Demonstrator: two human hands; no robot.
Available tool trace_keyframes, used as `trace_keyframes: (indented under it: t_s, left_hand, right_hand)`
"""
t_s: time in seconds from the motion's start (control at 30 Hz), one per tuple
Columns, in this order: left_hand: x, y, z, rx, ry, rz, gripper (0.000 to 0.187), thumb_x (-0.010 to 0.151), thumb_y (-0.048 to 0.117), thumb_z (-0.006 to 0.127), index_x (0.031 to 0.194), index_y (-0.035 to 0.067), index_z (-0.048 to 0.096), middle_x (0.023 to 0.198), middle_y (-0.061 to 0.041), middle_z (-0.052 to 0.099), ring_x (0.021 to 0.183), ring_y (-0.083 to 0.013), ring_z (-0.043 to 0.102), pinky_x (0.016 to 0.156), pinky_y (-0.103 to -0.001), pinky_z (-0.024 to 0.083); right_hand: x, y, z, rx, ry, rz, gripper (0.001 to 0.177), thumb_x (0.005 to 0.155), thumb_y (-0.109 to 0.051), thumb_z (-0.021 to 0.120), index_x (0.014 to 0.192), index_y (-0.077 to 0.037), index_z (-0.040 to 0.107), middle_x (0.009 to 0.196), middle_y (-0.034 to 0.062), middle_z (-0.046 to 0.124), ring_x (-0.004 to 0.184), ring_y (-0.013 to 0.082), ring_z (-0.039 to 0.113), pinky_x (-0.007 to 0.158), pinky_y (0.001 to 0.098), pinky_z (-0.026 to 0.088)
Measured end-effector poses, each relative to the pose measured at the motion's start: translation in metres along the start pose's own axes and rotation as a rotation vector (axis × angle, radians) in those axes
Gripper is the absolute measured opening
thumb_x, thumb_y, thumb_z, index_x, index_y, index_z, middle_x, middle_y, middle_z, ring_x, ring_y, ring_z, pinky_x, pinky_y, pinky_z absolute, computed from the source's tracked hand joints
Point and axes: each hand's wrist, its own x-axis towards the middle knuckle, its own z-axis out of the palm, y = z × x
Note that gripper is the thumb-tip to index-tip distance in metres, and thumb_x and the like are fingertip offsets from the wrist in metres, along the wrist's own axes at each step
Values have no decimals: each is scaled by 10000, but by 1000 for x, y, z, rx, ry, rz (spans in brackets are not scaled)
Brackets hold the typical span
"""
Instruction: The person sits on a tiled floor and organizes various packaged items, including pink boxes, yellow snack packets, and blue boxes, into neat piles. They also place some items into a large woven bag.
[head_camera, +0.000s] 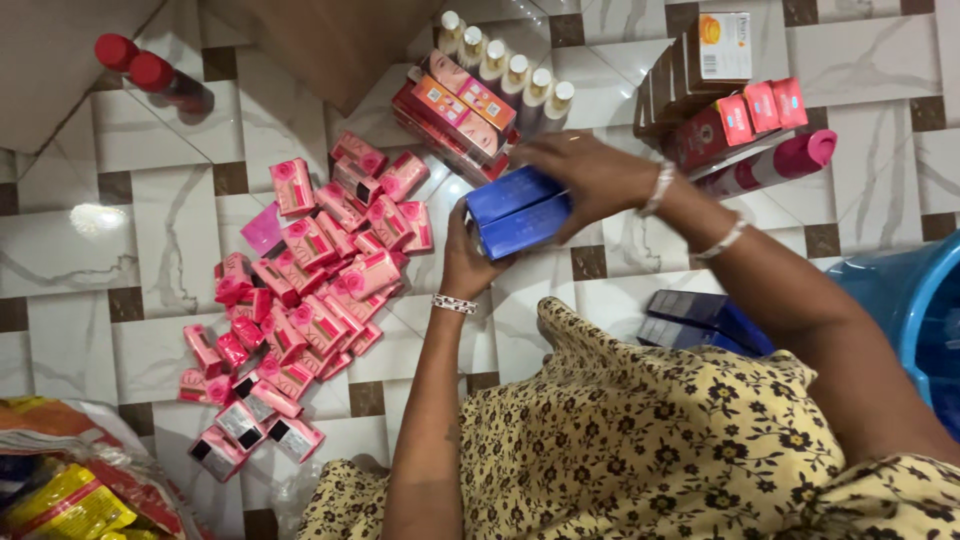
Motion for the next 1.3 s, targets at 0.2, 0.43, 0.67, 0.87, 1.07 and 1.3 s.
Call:
trace_keyframes:
  t_s: [0.2, 0.43, 0.67, 0.87, 1.07, 1.3]
  left_hand:
    - [0, -2, -3, 40, -31, -35, 1183, 649, 203, 991, 1552, 5, 254, 1467, -161, 497, 1326, -268, 578, 1140, -402, 508]
    - [1, 1, -3, 90, -39, -69, 1222, 587, 148, 961, 1568, 22, 243, 1474, -170, 482, 1333, -290, 561, 1137, -410, 499]
    - [0, 15, -7, 122, -51, -99, 1154, 617, 151, 992, 1548, 31, 323, 1461, -174, 528, 1355, -301, 569, 1147, -404, 498]
    - [-1, 44, -26, 54, -14, -174, 1039, 589, 184, 987, 1450, -12, 440, 1308, -152, 650, 1232, -268, 631, 1078, -380, 501]
    - [0, 48, -33, -258, 84, -348, 657, 815, 294, 855, 1319, -31, 590, 1169, -124, 722, 1043, -189, 704, 945, -315, 571]
    - [8, 44, -49, -510, 206, -530, 558, 921, 395, 747, 1272, -27, 649, 1096, -97, 717, 919, -157, 692, 822, -294, 568]
  right_hand:
    - [-45, 54, 32, 403, 76, 56, 1445, 485, -256, 1005, 1593, -25, 107, 1609, 277, 247, 1490, 403, 294, 1203, 440, 274]
    - [-33, 98, 132, 757, 111, 99, 1228, 589, -245, 959, 1579, -80, 251, 1461, 186, 549, 1357, 292, 522, 1117, 414, 460]
    - [-30, 104, 148, 666, 178, 121, 1133, 594, -267, 972, 1515, -77, 341, 1371, 173, 605, 1272, 297, 598, 1070, 415, 497]
    - [-27, 75, 125, 754, 177, 172, 1152, 577, -263, 961, 1542, -55, 367, 1431, 192, 594, 1343, 316, 553, 1147, 428, 429]
    - [-20, 42, 101, 988, 123, 326, 1131, 688, -369, 866, 1587, -36, 268, 1445, 197, 557, 1383, 319, 486, 1155, 433, 359]
    - [-4, 2, 71, 1333, 127, 479, 995, 785, -478, 726, 1582, -25, 340, 1402, 185, 585, 1278, 314, 554, 1060, 462, 457]
